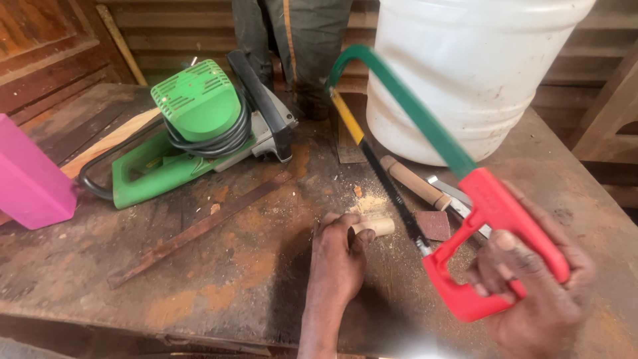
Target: The person sands a small cylindrical wooden piece with sandpaper, then uses a red-handled coping saw to cut notches into it. They repeatedly switch between sanding and sawing to refine the shape of the wooden piece on a workbench.
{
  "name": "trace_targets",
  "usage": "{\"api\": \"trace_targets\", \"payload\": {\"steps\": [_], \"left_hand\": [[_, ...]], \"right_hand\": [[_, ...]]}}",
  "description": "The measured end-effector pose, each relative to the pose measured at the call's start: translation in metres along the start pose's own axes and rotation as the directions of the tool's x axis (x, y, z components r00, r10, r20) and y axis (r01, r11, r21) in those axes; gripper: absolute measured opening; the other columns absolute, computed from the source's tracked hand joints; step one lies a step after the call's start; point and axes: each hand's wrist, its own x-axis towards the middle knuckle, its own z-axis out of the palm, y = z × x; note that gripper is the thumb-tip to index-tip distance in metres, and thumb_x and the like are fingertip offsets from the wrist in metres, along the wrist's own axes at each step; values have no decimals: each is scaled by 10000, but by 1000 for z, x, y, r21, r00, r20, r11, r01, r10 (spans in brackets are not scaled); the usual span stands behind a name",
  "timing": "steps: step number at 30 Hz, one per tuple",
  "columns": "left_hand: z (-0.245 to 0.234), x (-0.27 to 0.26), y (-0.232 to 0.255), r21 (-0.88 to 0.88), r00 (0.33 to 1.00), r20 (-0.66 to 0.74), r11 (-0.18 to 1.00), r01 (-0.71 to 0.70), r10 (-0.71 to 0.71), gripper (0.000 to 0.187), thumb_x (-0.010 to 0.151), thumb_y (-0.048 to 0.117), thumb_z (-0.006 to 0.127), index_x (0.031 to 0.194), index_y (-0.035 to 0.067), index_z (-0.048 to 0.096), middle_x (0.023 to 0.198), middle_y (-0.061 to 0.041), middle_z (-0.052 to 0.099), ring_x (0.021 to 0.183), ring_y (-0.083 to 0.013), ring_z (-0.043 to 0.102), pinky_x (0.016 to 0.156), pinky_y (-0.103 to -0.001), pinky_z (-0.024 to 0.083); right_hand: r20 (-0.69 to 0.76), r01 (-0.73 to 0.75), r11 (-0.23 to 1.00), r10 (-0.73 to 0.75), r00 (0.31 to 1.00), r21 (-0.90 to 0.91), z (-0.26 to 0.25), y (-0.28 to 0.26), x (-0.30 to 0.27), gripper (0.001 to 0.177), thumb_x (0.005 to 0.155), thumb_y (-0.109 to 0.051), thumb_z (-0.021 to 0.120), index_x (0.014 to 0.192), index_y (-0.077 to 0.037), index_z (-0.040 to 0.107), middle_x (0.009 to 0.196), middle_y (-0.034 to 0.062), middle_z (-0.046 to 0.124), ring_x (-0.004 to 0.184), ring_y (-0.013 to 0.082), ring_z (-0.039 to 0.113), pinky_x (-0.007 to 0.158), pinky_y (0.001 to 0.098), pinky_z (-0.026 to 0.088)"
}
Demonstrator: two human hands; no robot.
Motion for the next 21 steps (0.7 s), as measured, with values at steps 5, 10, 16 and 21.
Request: {"api": "trace_targets", "payload": {"steps": [5, 10, 16, 21], "left_hand": [[1, -5, -2, 83, 967, -131, 974, -209, 219, 270, 817, 88, 755, 1084, 51, 750, 1031, -134, 666, 1033, -341, 577, 920, -469, 482], [-3, -7, -1, 18, 955, -142, 965, -261, 261, 179, 844, 70, 714, 1015, 68, 767, 1008, -140, 707, 1025, -347, 621, 937, -470, 486], [1, 3, -6, 60, 911, -156, 924, -377, 382, 126, 861, 77, 711, 966, 46, 773, 962, -181, 704, 992, -379, 636, 935, -489, 495], [0, 17, -10, 75, 934, -46, 934, -351, 354, 91, 913, 135, 703, 958, 78, 757, 907, -150, 734, 911, -325, 707, 947, -449, 529]], "right_hand": [[-10, -14, 995, 13, 1000, -99, 10, 14, -18, 526, 926, -61, 672, 1424, 88, 593, 821, 124, 699, 463, 85, 508, 399, 267, 471], [50, 6, 998, -3, 999, -60, 11, 18, -31, 526, 947, -29, 658, 1450, 91, 559, 974, 131, 716, 566, 64, 515, 507, 253, 471], [87, 38, 997, -32, 996, -68, 6, 17, -33, 518, 959, -31, 649, 1449, 100, 548, 987, 146, 712, 573, 79, 522, 495, 245, 441], [107, 74, 992, -62, 992, -105, 9, 11, -38, 498, 979, -25, 653, 1452, 102, 567, 918, 128, 686, 577, 71, 522, 505, 233, 449]]}}
